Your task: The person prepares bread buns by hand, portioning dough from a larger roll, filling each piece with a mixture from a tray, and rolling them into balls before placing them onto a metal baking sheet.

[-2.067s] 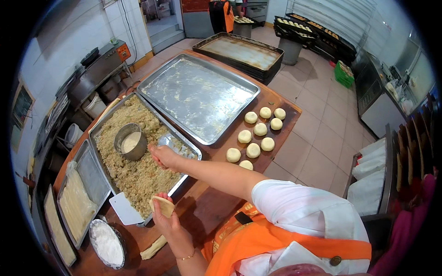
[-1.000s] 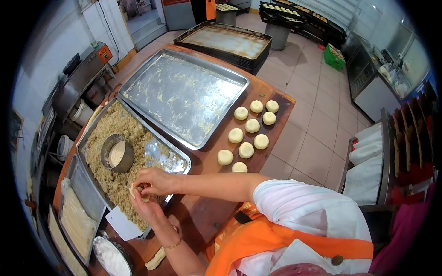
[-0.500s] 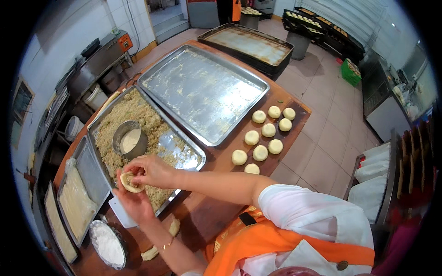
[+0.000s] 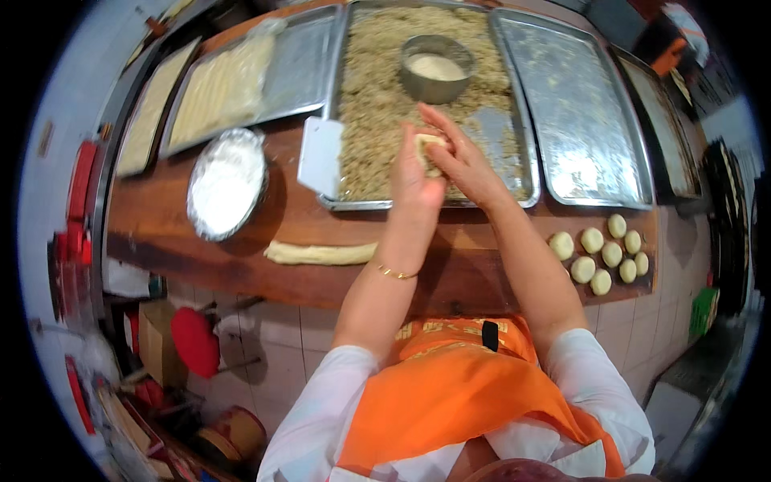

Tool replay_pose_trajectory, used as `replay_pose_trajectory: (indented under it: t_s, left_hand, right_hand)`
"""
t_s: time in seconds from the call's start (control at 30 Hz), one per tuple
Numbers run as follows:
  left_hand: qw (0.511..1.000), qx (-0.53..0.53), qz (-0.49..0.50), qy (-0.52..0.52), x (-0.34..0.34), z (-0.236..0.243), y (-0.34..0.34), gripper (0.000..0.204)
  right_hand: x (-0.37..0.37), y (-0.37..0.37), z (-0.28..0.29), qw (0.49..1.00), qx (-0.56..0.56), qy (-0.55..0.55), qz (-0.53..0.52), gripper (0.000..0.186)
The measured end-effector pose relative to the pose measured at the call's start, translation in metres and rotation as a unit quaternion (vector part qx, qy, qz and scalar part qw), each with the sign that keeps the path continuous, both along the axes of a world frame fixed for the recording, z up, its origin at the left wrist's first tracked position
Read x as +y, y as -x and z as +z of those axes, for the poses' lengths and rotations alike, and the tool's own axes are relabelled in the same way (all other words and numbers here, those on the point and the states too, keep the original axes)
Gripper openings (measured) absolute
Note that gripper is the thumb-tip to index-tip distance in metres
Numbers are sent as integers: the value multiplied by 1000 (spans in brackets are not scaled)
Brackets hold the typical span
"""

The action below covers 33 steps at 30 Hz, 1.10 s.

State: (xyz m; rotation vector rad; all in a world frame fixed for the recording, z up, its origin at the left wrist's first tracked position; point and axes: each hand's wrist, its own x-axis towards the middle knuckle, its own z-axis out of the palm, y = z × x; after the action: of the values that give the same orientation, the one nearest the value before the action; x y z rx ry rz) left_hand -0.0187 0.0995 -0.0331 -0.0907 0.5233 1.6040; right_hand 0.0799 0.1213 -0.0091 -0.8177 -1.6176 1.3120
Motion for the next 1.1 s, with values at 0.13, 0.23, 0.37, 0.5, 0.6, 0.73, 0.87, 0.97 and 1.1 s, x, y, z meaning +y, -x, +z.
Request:
replay_pose_trajectory:
  t_s: [0.13, 0.23, 0.37, 0.5, 0.6, 0.73, 0.87, 0.97, 1.1]
  left_hand:
    - [998, 13, 46, 41, 3, -11, -4, 34]
    - [998, -65, 9, 2, 1, -16, 2, 33]
    - [995, -102, 1, 6, 18, -5, -3, 35]
    - [993, -114, 13, -4, 10, 7, 13, 35]
    - [995, -70, 2, -64, 8, 0, 14, 33]
    - [998, -7, 29, -49, -1, -5, 4, 23]
    - [997, 42, 43, -42, 0, -23, 2, 23]
    - [996, 69, 47, -44, 1, -24, 4, 23]
    - [994, 69, -12, -85, -14, 30, 5, 28]
  right_hand:
    - [-4, 2, -13, 993, -88, -20, 71, 47]
    - [-3, 0, -8, 997, -10, 44, 69, 46]
    - [18, 4, -16, 993, -16, -117, -24, 49]
    - [31, -17, -5, 880, -228, -401, -117, 51]
    - [31, -19, -2, 955, -132, -254, -77, 52]
    - [7, -2, 9, 993, -95, -32, 66, 59]
    - [-10, 4, 0, 986, -146, -69, 47, 59]
    - [-14, 9, -9, 983, -123, -132, 23, 59]
    - [-5, -1, 4, 997, 19, 55, 51, 63]
